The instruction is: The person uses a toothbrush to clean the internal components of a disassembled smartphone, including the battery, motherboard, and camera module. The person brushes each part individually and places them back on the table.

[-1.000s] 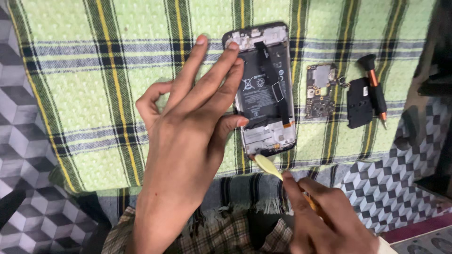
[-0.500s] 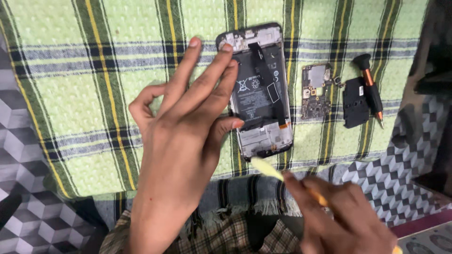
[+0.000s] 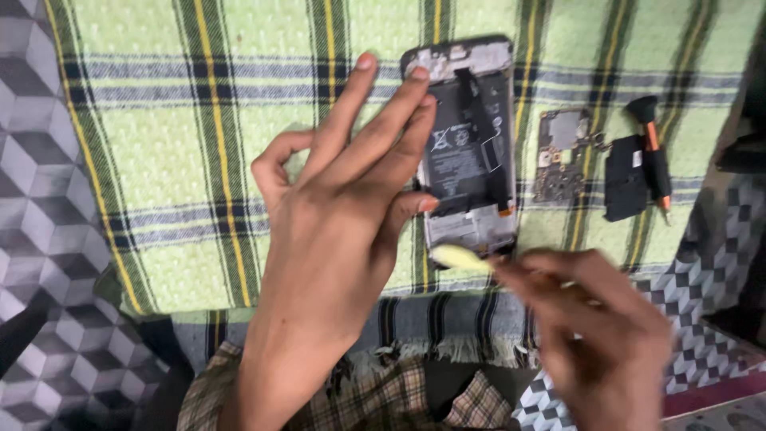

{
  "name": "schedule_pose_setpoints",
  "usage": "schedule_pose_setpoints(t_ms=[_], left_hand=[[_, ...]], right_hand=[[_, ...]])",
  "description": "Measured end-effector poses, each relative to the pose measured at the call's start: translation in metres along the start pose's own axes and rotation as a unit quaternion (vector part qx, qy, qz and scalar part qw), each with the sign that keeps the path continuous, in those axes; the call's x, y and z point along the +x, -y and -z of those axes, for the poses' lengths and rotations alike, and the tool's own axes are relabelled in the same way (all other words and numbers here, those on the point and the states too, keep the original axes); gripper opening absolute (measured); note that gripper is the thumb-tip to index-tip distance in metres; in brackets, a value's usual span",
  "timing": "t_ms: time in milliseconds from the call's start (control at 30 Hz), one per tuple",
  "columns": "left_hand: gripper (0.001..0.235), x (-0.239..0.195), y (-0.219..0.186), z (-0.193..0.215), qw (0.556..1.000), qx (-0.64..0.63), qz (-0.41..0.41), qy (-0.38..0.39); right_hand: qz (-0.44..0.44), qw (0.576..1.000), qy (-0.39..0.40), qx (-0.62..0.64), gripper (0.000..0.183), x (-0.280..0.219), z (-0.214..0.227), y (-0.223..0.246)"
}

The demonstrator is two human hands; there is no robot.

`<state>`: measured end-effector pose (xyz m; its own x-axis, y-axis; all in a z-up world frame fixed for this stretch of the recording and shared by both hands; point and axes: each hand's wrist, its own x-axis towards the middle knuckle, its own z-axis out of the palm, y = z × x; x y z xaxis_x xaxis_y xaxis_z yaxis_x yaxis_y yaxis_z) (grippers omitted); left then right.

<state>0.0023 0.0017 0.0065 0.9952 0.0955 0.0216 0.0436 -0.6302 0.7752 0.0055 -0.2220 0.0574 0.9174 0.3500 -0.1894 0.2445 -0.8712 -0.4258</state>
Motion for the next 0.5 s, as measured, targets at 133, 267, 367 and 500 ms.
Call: schedule_pose_setpoints(t_ms=[133, 267, 367, 500], left_hand=[[0.050, 0.003, -0.001, -0.001, 1.000, -0.014, 0.000, 0.007], [0.052, -0.002, 0.002, -0.004, 1.000, -0.008, 0.003, 0.010], [0.054, -0.002, 0.002, -0.004, 1.000, -0.006, 0.004, 0.005], [0.056, 0.000, 0.002, -0.004, 1.000, 0.001, -0.001, 0.001]], right_hand=[[-0.005, 1.000, 0.011, -0.003, 0.034, -0.004, -0.005, -0.009], [-0.014, 0.999, -0.024, -0.027, 0.028, -0.002, 0.003, -0.013], [0.003, 0.999, -0.040, -0.031, 0.027, 0.004, 0.003, -0.004], [0.038, 0.999, -0.018, -0.010, 0.039, 0.001, -0.010, 0.009]])
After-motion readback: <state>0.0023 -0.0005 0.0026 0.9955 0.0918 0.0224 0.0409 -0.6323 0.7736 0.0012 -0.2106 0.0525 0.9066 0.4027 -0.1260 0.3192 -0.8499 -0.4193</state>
